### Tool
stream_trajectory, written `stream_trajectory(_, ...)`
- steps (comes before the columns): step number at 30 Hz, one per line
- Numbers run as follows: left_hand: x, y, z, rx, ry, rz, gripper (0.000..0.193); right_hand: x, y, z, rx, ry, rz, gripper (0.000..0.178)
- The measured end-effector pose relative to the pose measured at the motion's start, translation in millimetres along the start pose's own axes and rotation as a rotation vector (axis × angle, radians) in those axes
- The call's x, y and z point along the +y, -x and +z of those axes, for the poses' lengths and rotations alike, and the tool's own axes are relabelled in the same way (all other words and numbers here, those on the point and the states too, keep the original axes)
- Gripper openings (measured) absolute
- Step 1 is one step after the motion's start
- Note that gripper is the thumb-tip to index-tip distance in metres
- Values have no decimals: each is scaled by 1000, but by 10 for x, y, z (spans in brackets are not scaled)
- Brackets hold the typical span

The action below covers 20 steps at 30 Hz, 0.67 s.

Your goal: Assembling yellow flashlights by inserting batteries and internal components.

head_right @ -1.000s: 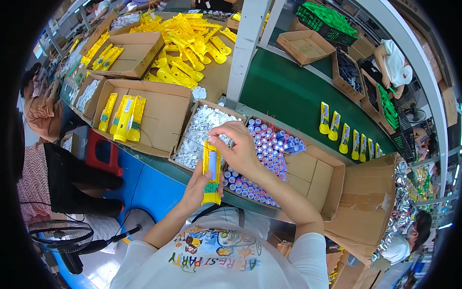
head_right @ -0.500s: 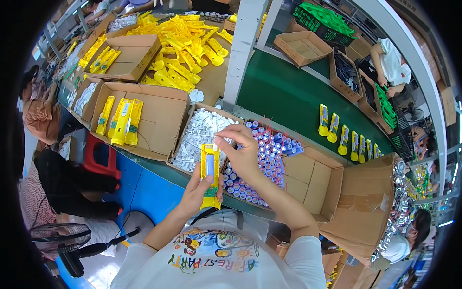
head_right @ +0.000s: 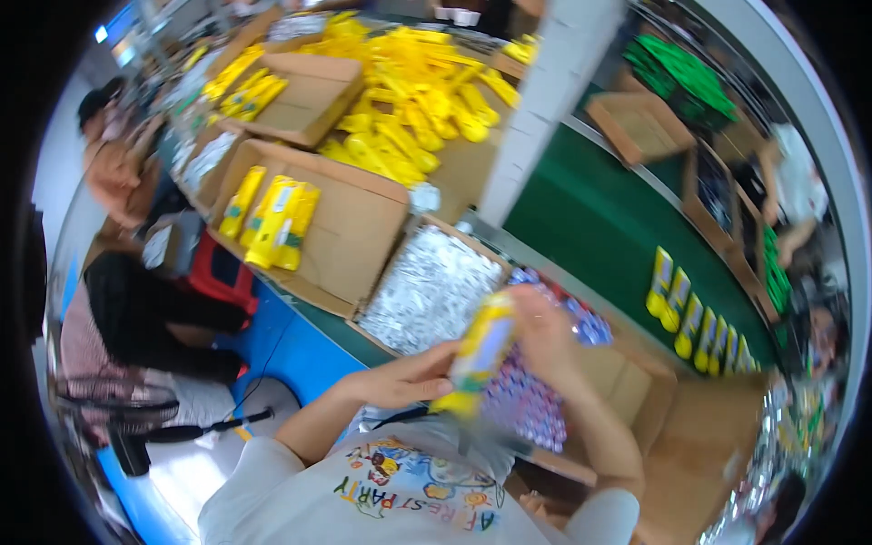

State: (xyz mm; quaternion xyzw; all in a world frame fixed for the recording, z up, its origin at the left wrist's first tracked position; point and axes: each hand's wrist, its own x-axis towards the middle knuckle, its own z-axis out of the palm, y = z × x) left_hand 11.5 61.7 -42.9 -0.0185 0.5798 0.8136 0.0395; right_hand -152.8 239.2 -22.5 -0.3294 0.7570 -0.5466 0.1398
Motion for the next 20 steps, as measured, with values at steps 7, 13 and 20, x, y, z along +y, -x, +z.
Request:
stream_trajectory(7, 570, -167, -1891, 1182, -1698, 217, 41, 2560, -1183, -3471, 722, 966, 166, 25)
stream_trajectory(13, 565, -93, -2204, 930, -2054, -162, 59, 2049, -1187, -2578, 326, 1195, -44, 23)
stream_trajectory(20, 363, -438, -1533, 739, -620, 442, 59, 106, -184, -793, -9, 494, -229, 30)
